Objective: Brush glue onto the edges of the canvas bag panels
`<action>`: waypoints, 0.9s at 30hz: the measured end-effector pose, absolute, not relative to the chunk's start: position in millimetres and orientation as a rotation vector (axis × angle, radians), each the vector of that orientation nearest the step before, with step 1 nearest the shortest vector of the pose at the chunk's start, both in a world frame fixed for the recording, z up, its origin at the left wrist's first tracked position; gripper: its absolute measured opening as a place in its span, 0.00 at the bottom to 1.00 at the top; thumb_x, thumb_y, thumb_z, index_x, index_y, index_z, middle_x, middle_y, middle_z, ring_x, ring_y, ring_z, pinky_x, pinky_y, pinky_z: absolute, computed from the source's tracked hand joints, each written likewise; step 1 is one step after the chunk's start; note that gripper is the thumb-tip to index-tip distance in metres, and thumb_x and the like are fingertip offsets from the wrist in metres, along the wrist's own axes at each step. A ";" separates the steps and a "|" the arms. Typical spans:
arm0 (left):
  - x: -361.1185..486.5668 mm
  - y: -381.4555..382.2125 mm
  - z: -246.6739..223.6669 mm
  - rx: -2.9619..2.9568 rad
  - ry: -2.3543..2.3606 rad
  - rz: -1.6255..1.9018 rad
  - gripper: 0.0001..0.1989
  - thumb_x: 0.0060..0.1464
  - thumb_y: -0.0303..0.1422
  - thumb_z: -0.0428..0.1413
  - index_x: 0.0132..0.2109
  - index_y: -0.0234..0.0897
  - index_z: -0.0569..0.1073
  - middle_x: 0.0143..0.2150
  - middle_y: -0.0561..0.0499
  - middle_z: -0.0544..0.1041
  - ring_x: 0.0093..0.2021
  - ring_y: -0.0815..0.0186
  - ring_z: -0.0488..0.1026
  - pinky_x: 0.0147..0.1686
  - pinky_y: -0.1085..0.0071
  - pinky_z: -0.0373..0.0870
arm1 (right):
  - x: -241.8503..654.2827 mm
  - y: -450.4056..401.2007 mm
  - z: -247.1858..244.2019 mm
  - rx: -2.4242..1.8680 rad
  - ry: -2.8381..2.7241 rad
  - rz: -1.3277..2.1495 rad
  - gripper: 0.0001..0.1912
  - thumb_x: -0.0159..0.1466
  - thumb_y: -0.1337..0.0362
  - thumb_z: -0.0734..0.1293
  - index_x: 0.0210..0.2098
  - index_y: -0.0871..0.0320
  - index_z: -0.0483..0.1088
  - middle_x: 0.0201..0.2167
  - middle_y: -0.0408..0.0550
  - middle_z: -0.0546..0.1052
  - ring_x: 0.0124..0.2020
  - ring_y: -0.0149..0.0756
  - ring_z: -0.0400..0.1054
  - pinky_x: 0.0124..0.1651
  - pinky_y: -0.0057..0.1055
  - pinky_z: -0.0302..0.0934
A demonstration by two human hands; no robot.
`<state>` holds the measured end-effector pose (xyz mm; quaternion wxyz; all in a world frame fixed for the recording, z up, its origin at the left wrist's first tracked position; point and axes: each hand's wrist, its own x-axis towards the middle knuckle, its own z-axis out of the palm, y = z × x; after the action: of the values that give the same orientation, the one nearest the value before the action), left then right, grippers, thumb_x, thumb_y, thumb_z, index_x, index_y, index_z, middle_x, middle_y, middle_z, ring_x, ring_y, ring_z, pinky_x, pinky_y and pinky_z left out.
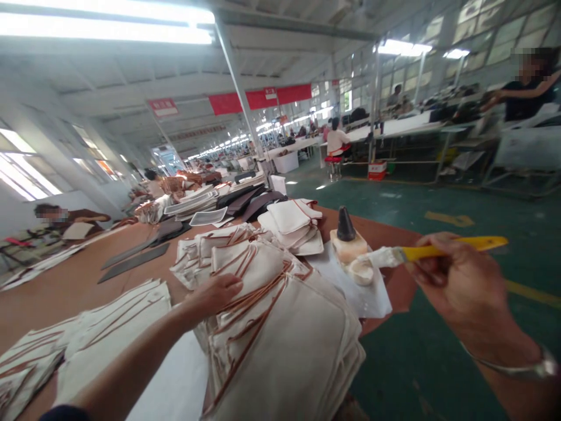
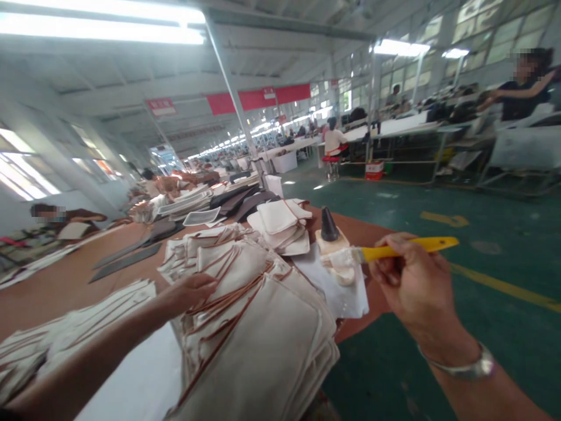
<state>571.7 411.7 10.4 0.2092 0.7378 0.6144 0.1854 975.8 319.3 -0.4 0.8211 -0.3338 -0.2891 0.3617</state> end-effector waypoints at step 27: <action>688.1 377.7 -46.0 1.496 1.358 0.758 0.18 0.42 0.42 0.65 0.35 0.31 0.79 0.27 0.53 0.76 0.25 0.70 0.67 0.25 0.76 0.61 | 907.7 390.3 -26.4 -0.900 -1.368 0.668 0.13 0.65 0.58 0.65 0.28 0.61 0.69 0.19 0.42 0.65 0.20 0.27 0.58 0.22 0.24 0.51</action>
<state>688.1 377.7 -46.0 0.4724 0.6110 0.5547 0.3095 907.7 390.3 -26.4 0.6338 -0.3936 -0.5983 0.2923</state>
